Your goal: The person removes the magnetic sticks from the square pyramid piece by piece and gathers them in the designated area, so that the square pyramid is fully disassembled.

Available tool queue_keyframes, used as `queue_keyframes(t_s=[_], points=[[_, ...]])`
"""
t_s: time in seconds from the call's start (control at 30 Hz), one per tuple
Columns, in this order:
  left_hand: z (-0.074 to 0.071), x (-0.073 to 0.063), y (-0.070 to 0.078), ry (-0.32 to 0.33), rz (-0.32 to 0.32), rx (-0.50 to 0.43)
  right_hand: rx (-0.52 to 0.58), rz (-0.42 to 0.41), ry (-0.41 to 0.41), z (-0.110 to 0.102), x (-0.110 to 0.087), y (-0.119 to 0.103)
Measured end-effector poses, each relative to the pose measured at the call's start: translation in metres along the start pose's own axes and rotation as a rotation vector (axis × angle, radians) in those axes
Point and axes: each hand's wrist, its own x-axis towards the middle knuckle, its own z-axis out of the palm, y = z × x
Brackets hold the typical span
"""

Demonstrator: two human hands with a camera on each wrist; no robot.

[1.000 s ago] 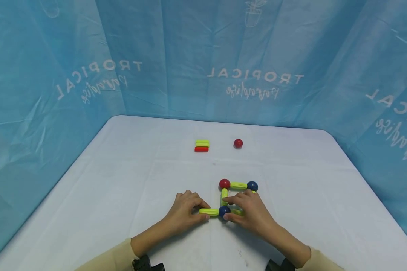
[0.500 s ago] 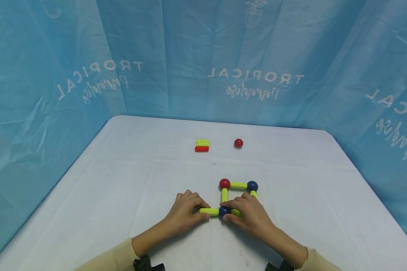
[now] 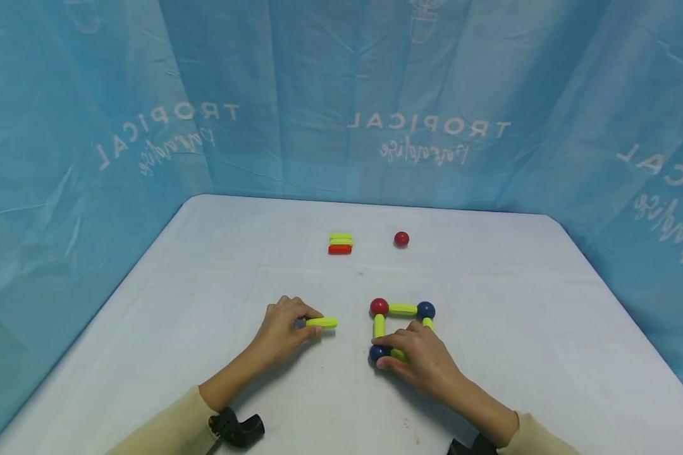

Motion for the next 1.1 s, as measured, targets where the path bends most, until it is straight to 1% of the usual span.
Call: queue_keyframes(t_s=[0.1,0.17,0.27,0.3,0.37,0.47,0.5,0.6,0.7,0.8,0.93,1.1], points=[[-0.002,0.015,-0.008,0.014,0.008,-0.021,0.014,-0.006,-0.002,0.000,0.000,0.001],[0.001,0.030,-0.012,0.027,0.000,-0.035,0.017,-0.010,0.001,0.000,0.000,0.002],[0.007,0.055,-0.019,0.052,-0.037,-0.042,0.018,-0.010,0.005,0.000,0.000,0.003],[0.010,0.064,-0.020,0.058,-0.060,-0.044,0.016,-0.007,0.004,0.000,0.000,0.003],[0.016,0.081,-0.023,0.074,-0.103,-0.028,0.021,0.001,0.000,0.000,0.000,0.004],[0.024,0.104,-0.026,0.094,-0.149,0.012,0.029,0.010,-0.009,0.001,0.000,0.004],[0.026,0.111,-0.027,0.097,-0.160,0.030,0.029,0.011,-0.010,0.001,0.000,0.004],[0.032,0.127,-0.028,0.101,-0.165,0.082,0.023,0.003,-0.005,0.001,0.000,0.004],[0.036,0.136,-0.029,0.097,-0.166,0.128,0.011,-0.010,0.004,0.001,0.000,0.003],[0.038,0.141,-0.029,0.098,-0.172,0.162,0.000,-0.017,0.008,0.001,0.000,0.003],[0.041,0.145,-0.032,0.106,-0.188,0.192,-0.014,-0.022,0.006,0.002,0.001,0.003],[0.044,0.147,-0.035,0.112,-0.196,0.188,-0.024,-0.018,-0.001,0.000,0.000,0.003]])
